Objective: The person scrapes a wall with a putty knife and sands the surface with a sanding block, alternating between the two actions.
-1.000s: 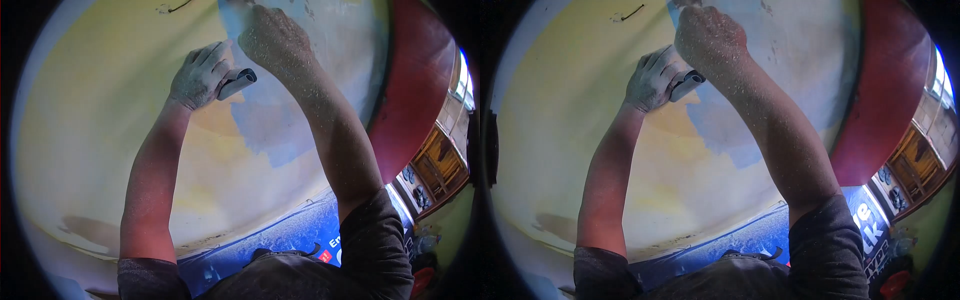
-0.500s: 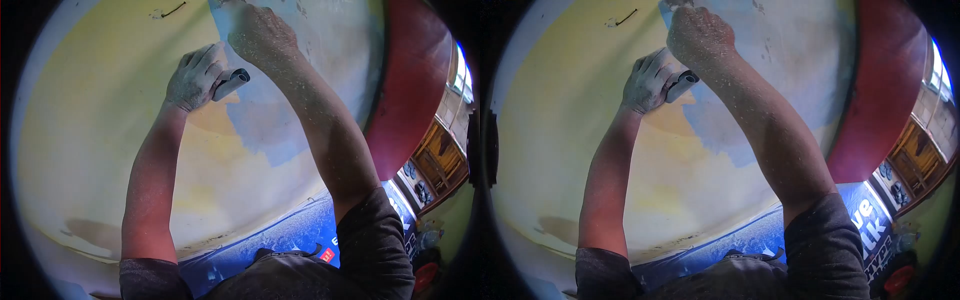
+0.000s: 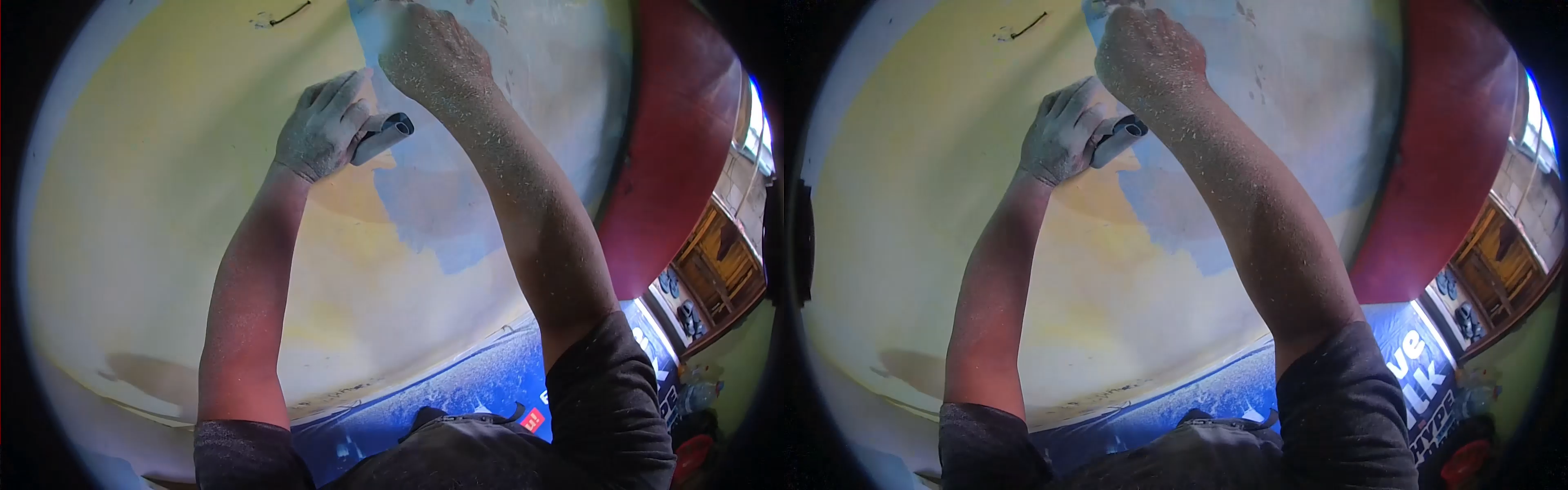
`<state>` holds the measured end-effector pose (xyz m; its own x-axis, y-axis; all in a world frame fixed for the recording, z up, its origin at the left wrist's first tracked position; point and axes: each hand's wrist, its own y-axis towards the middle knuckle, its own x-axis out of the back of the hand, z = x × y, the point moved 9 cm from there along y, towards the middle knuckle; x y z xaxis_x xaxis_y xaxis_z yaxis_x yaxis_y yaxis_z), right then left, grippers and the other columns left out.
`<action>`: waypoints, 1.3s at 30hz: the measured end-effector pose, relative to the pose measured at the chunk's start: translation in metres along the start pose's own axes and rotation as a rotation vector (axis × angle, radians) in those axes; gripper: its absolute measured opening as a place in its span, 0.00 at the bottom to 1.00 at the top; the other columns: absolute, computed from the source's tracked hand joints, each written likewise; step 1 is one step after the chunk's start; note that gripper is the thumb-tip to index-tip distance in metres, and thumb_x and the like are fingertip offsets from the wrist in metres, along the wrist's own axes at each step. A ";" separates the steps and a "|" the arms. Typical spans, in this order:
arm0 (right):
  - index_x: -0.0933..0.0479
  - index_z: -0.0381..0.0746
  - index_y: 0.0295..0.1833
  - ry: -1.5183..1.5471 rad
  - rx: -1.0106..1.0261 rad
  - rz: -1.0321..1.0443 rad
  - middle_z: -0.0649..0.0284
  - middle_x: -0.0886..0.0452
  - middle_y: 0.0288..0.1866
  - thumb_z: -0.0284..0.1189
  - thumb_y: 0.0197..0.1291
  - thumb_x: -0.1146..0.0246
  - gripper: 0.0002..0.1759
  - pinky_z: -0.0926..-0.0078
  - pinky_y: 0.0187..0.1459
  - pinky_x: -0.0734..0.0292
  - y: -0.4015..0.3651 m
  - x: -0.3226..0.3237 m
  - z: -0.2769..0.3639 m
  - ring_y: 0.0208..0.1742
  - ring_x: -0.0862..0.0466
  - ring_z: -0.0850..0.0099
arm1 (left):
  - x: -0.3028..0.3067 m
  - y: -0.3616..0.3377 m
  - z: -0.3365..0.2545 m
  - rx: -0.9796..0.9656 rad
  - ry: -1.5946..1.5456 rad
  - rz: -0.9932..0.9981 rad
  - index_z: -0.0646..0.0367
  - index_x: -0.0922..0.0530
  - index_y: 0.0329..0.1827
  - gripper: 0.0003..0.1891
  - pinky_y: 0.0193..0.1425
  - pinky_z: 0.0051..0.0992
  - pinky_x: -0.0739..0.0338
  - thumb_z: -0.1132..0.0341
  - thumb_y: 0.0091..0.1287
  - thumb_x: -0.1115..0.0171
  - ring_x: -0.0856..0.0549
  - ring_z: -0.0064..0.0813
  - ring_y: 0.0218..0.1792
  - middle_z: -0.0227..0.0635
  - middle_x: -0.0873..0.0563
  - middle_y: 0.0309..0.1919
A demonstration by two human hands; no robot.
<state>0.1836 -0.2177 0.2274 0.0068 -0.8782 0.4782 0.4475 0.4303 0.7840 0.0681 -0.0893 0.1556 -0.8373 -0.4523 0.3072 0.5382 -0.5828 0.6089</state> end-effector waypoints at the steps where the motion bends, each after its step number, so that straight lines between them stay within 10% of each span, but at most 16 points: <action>1: 0.09 0.40 0.65 -0.004 0.013 -0.007 0.37 0.06 0.59 0.31 0.73 0.36 0.20 0.37 0.65 0.12 0.000 0.002 0.002 0.64 0.07 0.37 | -0.002 0.000 -0.001 0.007 -0.008 0.011 0.53 0.16 0.53 0.12 0.79 0.48 0.20 0.64 0.72 0.24 0.16 0.45 0.80 0.41 0.18 0.82; 39: 0.12 0.48 0.77 -0.089 -0.006 -0.070 0.40 0.06 0.61 0.33 0.80 0.40 0.25 0.37 0.66 0.13 -0.016 -0.002 -0.043 0.65 0.07 0.37 | 0.000 0.002 0.001 0.034 0.038 0.062 0.57 0.16 0.54 0.13 0.79 0.49 0.18 0.62 0.74 0.25 0.14 0.47 0.79 0.46 0.16 0.82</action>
<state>0.2151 -0.2322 0.1966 -0.1042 -0.8842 0.4554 0.4496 0.3666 0.8146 0.0687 -0.0898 0.1571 -0.7978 -0.5124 0.3179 0.5849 -0.5297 0.6143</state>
